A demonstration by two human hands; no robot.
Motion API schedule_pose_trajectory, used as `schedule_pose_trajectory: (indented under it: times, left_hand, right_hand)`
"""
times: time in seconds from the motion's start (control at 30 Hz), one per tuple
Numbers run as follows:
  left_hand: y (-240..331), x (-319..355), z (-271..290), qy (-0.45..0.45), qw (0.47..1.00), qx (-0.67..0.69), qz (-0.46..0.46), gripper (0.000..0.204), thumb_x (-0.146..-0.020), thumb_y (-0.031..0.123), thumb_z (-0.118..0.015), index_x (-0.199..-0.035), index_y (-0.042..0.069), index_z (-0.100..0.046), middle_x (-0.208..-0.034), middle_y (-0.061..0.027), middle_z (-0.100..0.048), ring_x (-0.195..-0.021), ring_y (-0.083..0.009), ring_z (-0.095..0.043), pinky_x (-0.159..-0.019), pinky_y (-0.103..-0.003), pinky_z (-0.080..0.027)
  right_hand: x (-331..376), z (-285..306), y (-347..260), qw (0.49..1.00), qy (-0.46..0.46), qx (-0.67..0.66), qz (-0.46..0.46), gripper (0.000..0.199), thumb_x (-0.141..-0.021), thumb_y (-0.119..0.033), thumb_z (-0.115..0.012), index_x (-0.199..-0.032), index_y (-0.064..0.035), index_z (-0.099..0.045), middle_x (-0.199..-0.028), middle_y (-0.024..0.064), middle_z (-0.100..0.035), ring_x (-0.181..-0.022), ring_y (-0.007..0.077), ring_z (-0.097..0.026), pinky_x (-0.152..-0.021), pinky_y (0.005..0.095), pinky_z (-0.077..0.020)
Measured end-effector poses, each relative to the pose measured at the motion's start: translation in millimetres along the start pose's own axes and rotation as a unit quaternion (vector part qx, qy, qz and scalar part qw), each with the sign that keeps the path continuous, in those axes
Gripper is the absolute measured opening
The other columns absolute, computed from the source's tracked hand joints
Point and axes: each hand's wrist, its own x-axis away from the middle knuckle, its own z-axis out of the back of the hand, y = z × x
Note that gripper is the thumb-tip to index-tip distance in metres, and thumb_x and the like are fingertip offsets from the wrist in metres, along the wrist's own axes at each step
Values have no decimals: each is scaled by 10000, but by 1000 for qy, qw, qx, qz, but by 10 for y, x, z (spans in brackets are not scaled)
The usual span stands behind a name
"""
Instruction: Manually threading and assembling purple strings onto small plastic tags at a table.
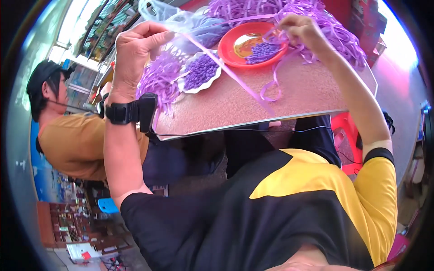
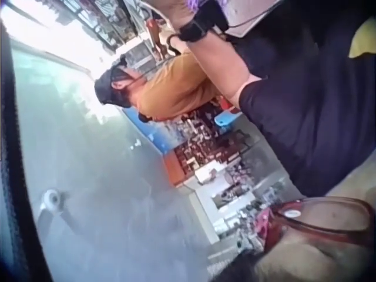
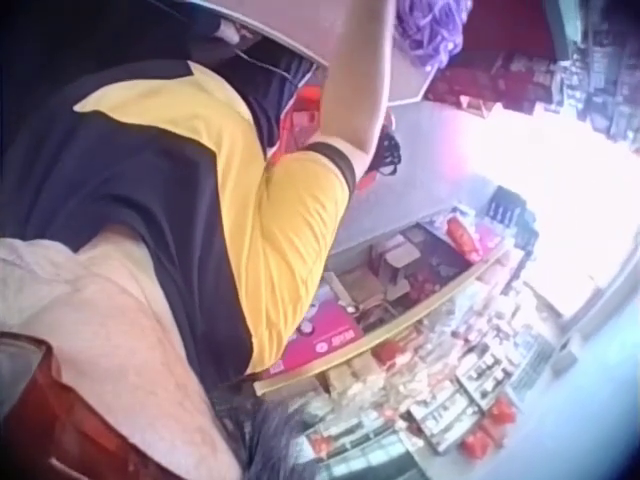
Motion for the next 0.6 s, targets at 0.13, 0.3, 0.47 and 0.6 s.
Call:
schedule_pose_trajectory:
  times: [0.13,0.3,0.47,0.6]
  left_hand:
    - [-326,54,70,13,998,47,47,138,-842,161,-767,-836,27,-735,-676,20,-641,-567,-36,-544,-537,-199,-406]
    - [-13,50,-146,-63,982,-30,-178,101,-887,78,-676,-922,-6,-719,-643,-11,-597,-574,-105,-550,-535,-237,-436]
    - [391,309,74,-30,996,82,-30,100,-822,90,-742,-804,-6,-723,-689,-33,-652,-500,-68,-549,-465,-213,-412]
    - [-469,354,184,10,998,22,-55,48,-766,43,-720,-773,-4,-708,-576,-19,-608,-502,-83,-545,-474,-257,-407]
  right_hand:
    - [-184,392,139,998,21,-53,-38,197,-914,-45,-541,-1071,-28,-659,-841,34,-669,-568,50,-539,-481,181,-357]
    - [-107,-545,-589,990,-67,-127,7,211,-908,-35,-527,-1080,-33,-649,-990,59,-717,-644,63,-617,-444,160,-315]
    - [-193,-210,53,993,-118,7,9,225,-958,-109,-512,-1115,-51,-663,-823,-12,-622,-603,36,-477,-527,187,-301]
    - [-421,432,596,993,-57,108,0,159,-975,-139,-570,-1064,-87,-691,-694,-79,-473,-586,19,-394,-530,191,-285]
